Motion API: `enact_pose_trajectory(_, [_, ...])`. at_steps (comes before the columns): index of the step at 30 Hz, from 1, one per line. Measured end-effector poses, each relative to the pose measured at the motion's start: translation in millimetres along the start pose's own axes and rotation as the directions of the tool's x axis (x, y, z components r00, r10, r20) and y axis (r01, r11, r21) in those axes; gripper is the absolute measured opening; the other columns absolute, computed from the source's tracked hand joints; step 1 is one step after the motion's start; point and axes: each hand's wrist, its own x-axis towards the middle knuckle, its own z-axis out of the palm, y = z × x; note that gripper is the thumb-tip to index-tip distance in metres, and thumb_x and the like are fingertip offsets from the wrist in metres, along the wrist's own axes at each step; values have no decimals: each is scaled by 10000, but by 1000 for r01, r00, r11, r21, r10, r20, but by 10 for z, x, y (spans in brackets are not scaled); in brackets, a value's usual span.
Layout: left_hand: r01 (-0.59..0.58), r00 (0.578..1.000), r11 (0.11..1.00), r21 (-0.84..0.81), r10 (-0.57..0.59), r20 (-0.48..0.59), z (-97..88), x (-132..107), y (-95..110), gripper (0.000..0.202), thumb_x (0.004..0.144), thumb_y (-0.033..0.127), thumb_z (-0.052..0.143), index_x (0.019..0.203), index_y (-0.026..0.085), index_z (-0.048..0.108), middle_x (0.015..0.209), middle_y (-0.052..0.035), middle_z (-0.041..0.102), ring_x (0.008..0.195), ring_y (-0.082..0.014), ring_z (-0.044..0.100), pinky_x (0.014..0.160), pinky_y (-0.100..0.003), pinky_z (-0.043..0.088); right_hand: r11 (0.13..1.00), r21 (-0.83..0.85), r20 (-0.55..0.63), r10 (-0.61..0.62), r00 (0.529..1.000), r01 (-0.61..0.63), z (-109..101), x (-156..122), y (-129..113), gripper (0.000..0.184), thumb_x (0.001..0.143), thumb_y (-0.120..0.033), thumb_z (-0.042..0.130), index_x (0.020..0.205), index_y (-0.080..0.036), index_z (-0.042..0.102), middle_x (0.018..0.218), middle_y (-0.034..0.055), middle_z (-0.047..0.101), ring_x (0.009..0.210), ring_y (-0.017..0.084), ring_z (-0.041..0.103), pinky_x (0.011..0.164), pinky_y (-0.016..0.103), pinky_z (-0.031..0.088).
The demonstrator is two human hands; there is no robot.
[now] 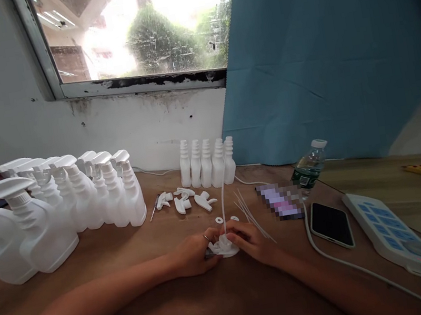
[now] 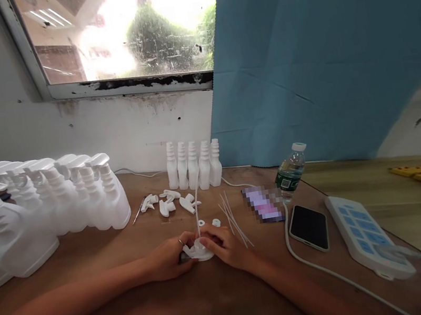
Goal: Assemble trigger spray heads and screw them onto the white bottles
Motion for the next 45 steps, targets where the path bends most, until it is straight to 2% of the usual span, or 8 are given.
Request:
enact_pose_trajectory(15, [11, 1000, 998, -67, -9, 27, -10, 1, -9, 285, 834, 293, 577, 1083, 212, 467, 993, -34, 631, 820, -175, 594, 742, -278, 456, 998, 6, -19, 67, 998, -66, 39, 7, 6, 310, 946, -422, 500, 767, -169, 515, 628, -12, 494, 526, 90, 428, 474, 217, 340])
enact_pose_trajectory(19, [2, 999, 984, -176, -7, -32, -8, 25, -37, 272, 813, 298, 610, 1019, 199, 464, 1022, -40, 622, 835, -168, 583, 747, -279, 457, 999, 49, -50, 6, 999, -3, 15, 7, 45, 210, 966, -357, 473, 1092, -191, 501, 817, 18, 553, 673, 117, 541, 599, 230, 467])
enact_pose_trajectory(23, [-29, 995, 961, -274, 1, -101, -23, 58, -96, 291, 802, 341, 645, 984, 176, 488, 1059, -61, 603, 833, -157, 560, 756, -279, 452, 977, -82, -34, -200, 979, 196, -58, -37, 58, 443, 933, -146, 403, 1360, -237, 328, 1222, 115, 486, 916, 154, 582, 796, 321, 542])
enact_pose_trajectory(31, [-54, 997, 895, -444, 27, -66, -98, 84, 23, 407, 830, 444, 645, 1100, 177, 498, 943, -53, 616, 829, -167, 600, 704, -271, 493, 450, -650, 317, -572, 756, 613, -193, 31, 112, 437, 909, -65, 407, 1310, -215, 496, 1331, 119, 527, 1188, 249, 501, 944, 449, 456])
enact_pose_trajectory(35, [-114, 979, 928, -353, 45, -200, -493, 418, -15, 372, 915, 502, 474, 1117, 196, 538, 875, -56, 641, 729, -170, 611, 623, -281, 498, 431, -704, 201, -641, 741, 564, -375, 178, -31, 445, 911, -61, 404, 1336, -183, 459, 1254, 146, 578, 1084, 238, 570, 870, 424, 484])
enact_pose_trajectory(40, [22, 746, 966, -257, -187, -639, -1265, 1276, -470, 290, 910, 328, 534, 1147, 175, 467, 1198, -124, 553, 1038, -199, 559, 911, -333, 447, 683, -616, -228, -632, 741, 392, -864, 522, -390, 400, 875, -197, 620, 1264, -227, 531, 1146, 89, 630, 1033, 238, 609, 842, 397, 526])
enact_pose_trajectory(43, [136, 605, 949, -283, -306, -735, -1500, 1703, -790, 401, 881, 259, 576, 1218, 112, 416, 1325, -203, 469, 1142, -232, 517, 973, -360, 413, 854, -419, -528, -506, 682, 309, -1154, 720, -594, 303, 904, -255, 626, 1189, -173, 562, 1088, 78, 627, 980, 188, 627, 813, 326, 540])
enact_pose_trajectory(45, [184, 579, 935, -304, -353, -735, -1506, 1893, -948, 471, 824, 205, 643, 1224, 74, 431, 1325, -230, 483, 1153, -253, 521, 979, -373, 415, 896, -286, -615, -444, 652, 339, -1303, 804, -698, 290, 927, -284, 594, 1161, -120, 546, 1028, 76, 628, 866, 148, 649, 741, 292, 545])
